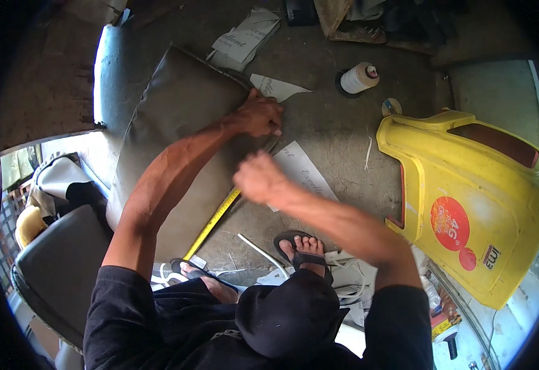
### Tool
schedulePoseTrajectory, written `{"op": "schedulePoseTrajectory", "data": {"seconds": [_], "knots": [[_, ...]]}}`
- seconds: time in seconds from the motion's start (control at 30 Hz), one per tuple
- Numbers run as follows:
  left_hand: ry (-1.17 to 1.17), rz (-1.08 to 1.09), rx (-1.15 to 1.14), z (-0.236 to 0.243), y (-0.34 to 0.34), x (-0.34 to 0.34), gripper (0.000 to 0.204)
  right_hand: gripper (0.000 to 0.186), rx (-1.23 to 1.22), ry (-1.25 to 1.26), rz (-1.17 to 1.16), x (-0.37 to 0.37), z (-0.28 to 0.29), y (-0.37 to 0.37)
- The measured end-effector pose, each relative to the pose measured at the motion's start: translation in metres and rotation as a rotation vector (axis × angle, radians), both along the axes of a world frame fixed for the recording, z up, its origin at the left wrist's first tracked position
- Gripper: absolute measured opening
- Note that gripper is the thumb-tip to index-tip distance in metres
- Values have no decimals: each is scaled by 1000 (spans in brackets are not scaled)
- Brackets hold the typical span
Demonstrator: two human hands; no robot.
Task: The person handles an upholstery cushion, then uses a yellow tape measure to measure a sheet of fabric on the floor. They use a metal straight edge to mark the fabric with a pen and then cut the fabric with scissors.
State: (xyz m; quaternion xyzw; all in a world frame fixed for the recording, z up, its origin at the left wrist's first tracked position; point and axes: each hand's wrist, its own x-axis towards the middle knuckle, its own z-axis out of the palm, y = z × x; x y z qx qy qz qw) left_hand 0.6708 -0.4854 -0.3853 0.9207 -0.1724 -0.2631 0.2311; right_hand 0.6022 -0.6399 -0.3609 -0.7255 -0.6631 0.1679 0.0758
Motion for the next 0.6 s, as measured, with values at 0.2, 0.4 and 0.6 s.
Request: {"op": "schedulePoseTrajectory", "data": {"seconds": [0.2,0.4,0.6], "knots": [[28,70,93,-17,-3,17,18,23,-265,68,-130,115,19,-24],[138,20,2,-3,-1,20,20,28,-301,38,-259,156,11,-33],[164,-13,37,0,-2,23,18,26,-312,91,-284,159,6,-31]]}}
